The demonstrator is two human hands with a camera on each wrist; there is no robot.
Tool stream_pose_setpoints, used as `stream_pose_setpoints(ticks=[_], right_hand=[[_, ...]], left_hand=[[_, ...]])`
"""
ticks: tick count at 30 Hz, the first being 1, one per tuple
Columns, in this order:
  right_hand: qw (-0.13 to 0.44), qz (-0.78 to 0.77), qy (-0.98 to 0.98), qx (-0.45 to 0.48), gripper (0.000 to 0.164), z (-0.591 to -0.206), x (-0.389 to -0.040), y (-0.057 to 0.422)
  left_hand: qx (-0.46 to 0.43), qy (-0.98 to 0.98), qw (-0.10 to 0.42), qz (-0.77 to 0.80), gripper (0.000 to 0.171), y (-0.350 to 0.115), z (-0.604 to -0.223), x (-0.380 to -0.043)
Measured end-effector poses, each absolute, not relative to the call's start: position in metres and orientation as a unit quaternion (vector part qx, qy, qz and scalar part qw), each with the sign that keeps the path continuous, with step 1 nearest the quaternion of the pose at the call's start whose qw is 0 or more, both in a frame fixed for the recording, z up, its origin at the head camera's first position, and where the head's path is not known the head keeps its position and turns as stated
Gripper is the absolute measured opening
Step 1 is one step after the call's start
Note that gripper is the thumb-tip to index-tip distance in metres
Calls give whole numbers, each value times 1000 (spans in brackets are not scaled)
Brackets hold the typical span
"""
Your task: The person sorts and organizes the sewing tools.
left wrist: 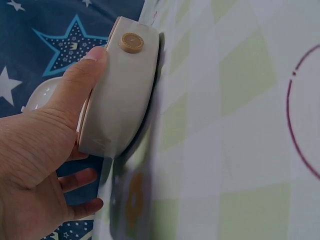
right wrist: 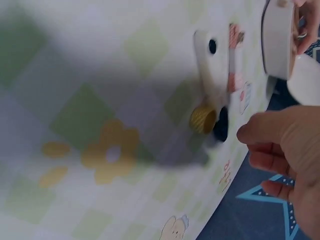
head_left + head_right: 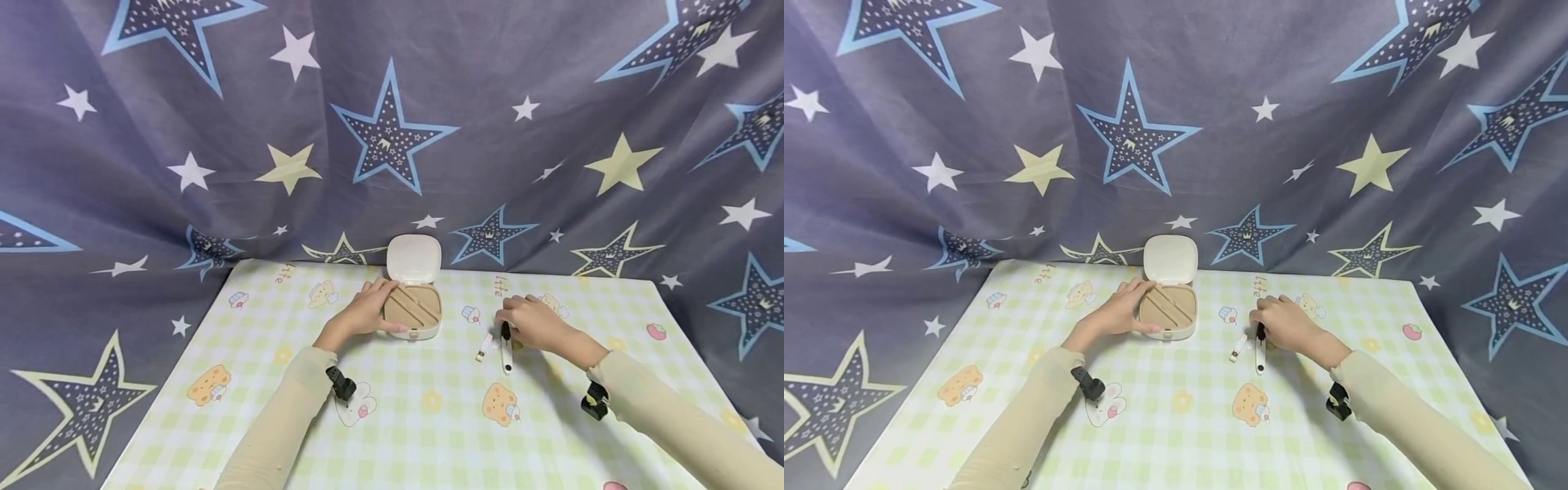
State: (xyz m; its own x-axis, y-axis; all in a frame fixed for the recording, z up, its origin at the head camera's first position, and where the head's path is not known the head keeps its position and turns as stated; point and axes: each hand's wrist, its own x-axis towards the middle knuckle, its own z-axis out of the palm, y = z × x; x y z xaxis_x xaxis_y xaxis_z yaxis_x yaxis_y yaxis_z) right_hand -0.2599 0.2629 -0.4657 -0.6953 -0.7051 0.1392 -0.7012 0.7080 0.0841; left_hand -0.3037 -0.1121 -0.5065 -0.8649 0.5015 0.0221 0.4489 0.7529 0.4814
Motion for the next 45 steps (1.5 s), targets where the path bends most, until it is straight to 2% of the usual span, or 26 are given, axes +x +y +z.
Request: stream_pose_setpoints(ticks=[6, 9, 13, 21, 45], right_hand=[[80, -31, -905, 417, 34, -475, -270, 267], [100, -72, -889, 441, 37, -479, -271, 267], [137, -121, -861, 474, 34, -483, -273, 268], [167, -171, -826, 511, 30, -488, -278, 271], [150, -203, -814, 523, 21, -483, -283, 272]], left_hand=[[255, 934, 55, 243, 108, -113, -508, -305], [255, 934, 54, 243, 108, -113, -508, -305], [255, 933, 52, 247, 107, -113, -508, -305], [251, 932, 55, 255, 106, -114, -509, -303], [255, 932, 48, 254, 105, -113, -508, -298]])
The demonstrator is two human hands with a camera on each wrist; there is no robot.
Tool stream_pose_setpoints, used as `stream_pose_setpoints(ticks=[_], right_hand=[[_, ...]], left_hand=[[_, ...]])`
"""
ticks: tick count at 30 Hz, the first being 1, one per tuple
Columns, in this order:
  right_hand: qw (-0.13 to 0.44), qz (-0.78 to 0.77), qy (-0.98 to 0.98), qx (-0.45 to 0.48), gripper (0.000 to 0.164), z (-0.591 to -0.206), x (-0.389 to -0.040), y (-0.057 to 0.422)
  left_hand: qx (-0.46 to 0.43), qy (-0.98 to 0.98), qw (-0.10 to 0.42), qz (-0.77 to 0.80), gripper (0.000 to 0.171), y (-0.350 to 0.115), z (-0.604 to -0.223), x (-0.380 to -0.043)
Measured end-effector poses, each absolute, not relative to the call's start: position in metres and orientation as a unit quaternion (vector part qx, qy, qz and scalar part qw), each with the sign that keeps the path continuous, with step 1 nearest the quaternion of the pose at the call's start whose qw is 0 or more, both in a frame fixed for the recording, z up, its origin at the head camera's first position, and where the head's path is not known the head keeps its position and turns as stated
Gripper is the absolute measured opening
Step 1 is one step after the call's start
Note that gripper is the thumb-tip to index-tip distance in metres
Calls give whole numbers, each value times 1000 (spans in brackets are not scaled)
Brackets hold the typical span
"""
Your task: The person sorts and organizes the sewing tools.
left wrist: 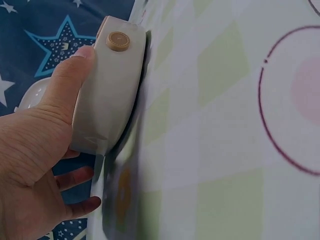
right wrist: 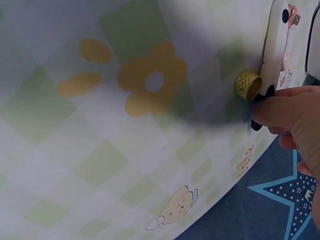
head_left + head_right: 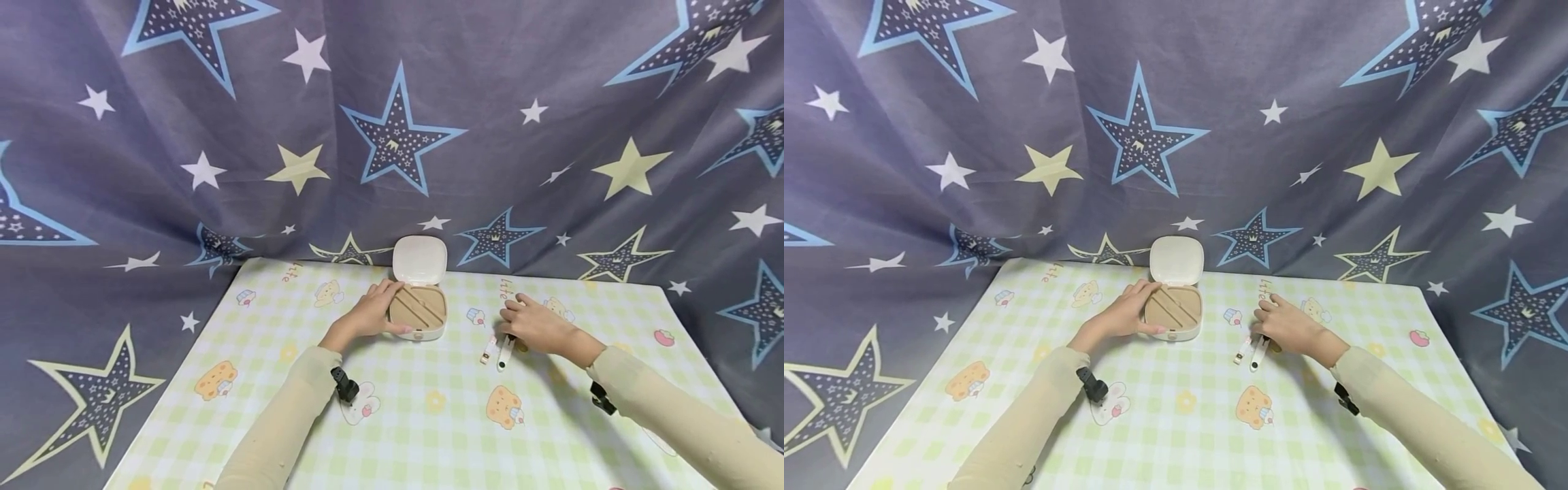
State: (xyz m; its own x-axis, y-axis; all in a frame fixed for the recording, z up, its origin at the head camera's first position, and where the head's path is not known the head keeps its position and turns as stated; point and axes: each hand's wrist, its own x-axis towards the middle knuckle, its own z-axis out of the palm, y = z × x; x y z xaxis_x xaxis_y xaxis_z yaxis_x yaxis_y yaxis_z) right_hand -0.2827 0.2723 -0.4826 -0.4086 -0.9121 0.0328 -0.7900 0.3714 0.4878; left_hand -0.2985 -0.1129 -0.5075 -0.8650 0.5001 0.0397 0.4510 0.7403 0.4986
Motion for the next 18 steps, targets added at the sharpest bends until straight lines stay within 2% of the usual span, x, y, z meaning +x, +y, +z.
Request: stream_pose_setpoints(ticks=[12, 18], right_hand=[[148, -204, -812, 526, 35, -468, -275, 268], [111, -195, -836, 500, 21, -454, -267, 264]], left_hand=[[258, 945, 26, 197, 108, -111, -511, -302], [262, 953, 8, 152, 108, -112, -511, -302]])
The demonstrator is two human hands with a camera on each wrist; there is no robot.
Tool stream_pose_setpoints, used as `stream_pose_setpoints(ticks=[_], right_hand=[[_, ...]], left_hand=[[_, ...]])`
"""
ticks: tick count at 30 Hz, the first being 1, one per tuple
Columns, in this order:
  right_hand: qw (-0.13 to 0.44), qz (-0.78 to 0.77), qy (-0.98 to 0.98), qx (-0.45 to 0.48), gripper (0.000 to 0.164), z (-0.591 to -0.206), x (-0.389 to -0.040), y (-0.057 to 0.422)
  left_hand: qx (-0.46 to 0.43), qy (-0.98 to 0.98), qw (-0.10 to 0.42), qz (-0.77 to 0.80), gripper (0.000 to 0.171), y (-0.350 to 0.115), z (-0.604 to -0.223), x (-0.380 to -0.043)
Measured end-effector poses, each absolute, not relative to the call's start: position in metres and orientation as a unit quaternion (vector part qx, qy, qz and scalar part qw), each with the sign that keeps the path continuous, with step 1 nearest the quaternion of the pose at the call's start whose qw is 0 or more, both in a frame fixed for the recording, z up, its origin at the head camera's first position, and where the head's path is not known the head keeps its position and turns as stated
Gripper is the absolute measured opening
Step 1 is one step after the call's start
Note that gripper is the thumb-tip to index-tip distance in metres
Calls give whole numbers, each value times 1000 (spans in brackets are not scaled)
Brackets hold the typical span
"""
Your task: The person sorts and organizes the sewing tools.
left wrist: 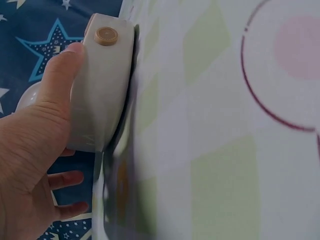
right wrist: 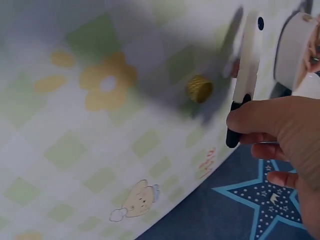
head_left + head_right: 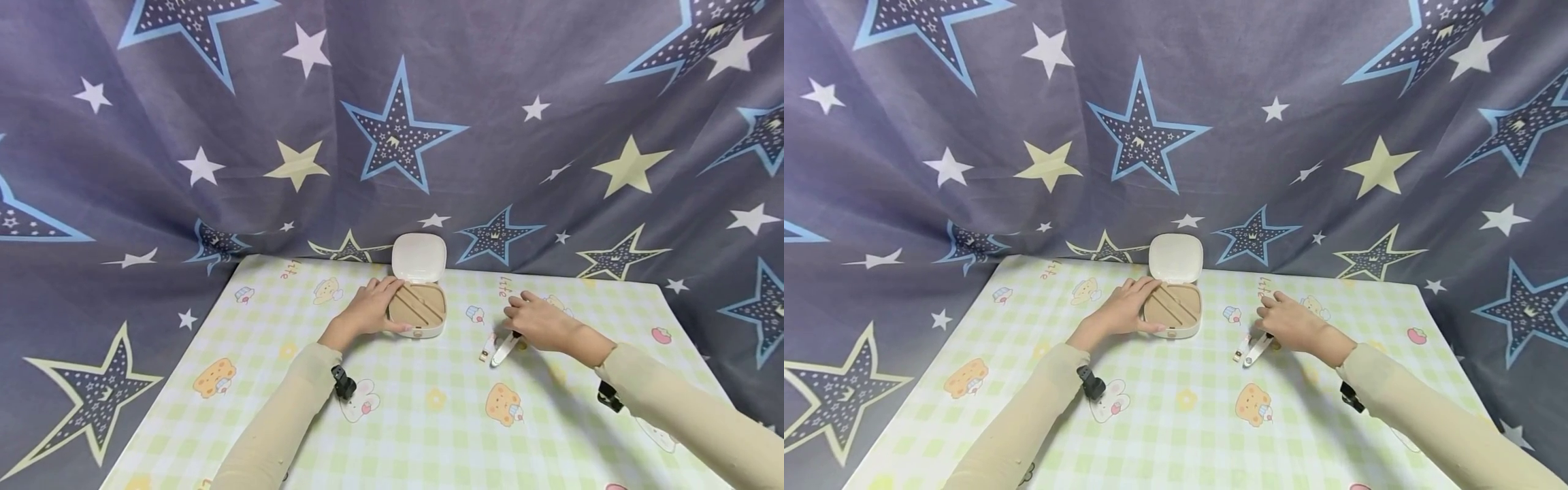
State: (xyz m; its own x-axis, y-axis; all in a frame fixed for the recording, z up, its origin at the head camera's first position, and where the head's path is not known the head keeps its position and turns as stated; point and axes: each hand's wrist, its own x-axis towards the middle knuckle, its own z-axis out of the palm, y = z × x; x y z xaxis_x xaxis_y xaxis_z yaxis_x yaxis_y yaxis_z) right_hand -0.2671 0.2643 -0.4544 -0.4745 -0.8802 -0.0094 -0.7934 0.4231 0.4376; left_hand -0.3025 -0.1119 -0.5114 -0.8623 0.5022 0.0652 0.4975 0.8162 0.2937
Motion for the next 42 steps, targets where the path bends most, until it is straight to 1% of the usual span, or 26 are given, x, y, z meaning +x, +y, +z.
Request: stream_pose_setpoints(ticks=[2, 8, 16, 21, 28, 32, 36, 42], right_hand=[[107, -179, -845, 493, 17, -449, -266, 262], [105, -95, -866, 479, 24, -435, -265, 247], [162, -58, -871, 460, 21, -426, -260, 217], [176, -41, -887, 426, 24, -426, -258, 205], [190, 22, -907, 374, 23, -432, -256, 188], [186, 58, -922, 336, 21, -438, -255, 175], [165, 87, -937, 295, 20, -445, -256, 160], [143, 104, -949, 260, 26, -458, -256, 144]], left_hand=[[264, 953, 2, 149, 107, -112, -511, -302], [271, 950, -4, 153, 107, -113, -512, -302], [270, 949, -4, 162, 107, -113, -512, -301], [270, 949, -6, 164, 107, -113, -514, -302], [269, 949, -5, 167, 108, -112, -515, -302], [269, 948, -4, 171, 108, -113, -514, -300], [267, 949, -1, 168, 109, -112, -513, -300], [266, 950, 1, 164, 109, -111, -512, -300]])
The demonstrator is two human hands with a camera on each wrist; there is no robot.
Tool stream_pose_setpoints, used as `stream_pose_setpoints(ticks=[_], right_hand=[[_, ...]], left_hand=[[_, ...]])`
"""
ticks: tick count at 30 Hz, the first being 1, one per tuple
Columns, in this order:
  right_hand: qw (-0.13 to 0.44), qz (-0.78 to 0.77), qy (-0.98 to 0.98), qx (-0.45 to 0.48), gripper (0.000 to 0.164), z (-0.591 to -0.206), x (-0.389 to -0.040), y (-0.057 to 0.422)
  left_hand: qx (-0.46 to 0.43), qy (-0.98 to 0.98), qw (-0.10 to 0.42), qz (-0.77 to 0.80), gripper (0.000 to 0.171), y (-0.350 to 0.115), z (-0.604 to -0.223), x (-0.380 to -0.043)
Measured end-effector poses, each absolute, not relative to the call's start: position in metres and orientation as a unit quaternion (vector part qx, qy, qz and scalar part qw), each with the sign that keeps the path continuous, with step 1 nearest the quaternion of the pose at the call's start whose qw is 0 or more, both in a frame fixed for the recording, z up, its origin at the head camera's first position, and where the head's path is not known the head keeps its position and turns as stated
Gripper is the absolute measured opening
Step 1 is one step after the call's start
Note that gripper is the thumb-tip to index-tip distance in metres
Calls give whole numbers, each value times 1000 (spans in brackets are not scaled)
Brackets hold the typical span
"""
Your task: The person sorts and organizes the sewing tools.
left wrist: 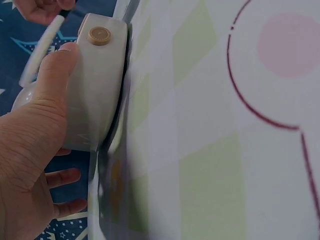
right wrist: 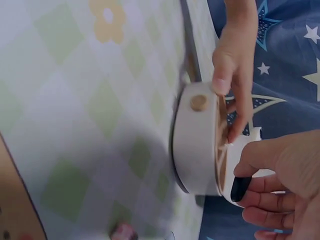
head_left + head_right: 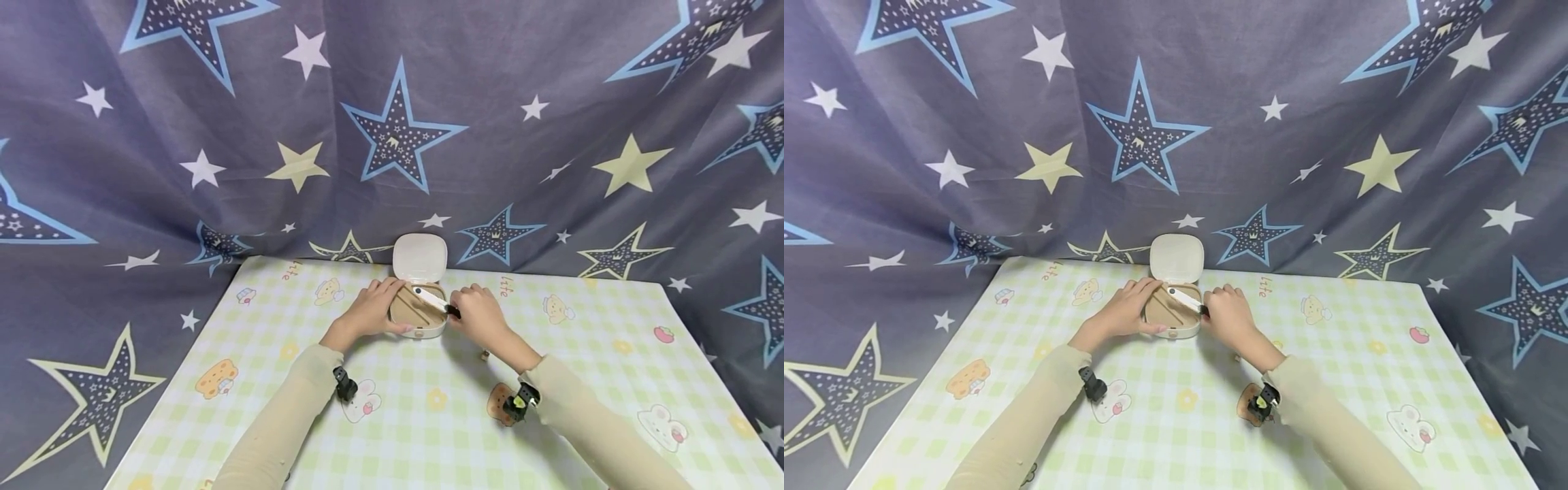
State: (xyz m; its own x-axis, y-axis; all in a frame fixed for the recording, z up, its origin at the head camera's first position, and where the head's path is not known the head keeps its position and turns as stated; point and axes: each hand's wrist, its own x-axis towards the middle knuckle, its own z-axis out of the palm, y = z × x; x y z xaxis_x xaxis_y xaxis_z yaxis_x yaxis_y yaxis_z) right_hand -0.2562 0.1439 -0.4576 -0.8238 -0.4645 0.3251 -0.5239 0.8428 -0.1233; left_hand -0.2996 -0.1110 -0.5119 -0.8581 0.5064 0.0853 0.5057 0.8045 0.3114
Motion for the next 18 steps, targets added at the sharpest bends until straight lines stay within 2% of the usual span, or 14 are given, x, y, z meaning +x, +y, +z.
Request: stream_pose_setpoints(ticks=[10, 15, 18], right_hand=[[155, 110, -952, 239, 42, -465, -254, 126], [158, 106, -955, 229, 36, -471, -254, 120], [190, 97, -948, 236, 30, -479, -252, 117]], left_hand=[[271, 949, -7, 164, 107, -111, -510, -299], [270, 949, -10, 165, 106, -111, -509, -298], [270, 949, -13, 164, 106, -111, -510, -298]])
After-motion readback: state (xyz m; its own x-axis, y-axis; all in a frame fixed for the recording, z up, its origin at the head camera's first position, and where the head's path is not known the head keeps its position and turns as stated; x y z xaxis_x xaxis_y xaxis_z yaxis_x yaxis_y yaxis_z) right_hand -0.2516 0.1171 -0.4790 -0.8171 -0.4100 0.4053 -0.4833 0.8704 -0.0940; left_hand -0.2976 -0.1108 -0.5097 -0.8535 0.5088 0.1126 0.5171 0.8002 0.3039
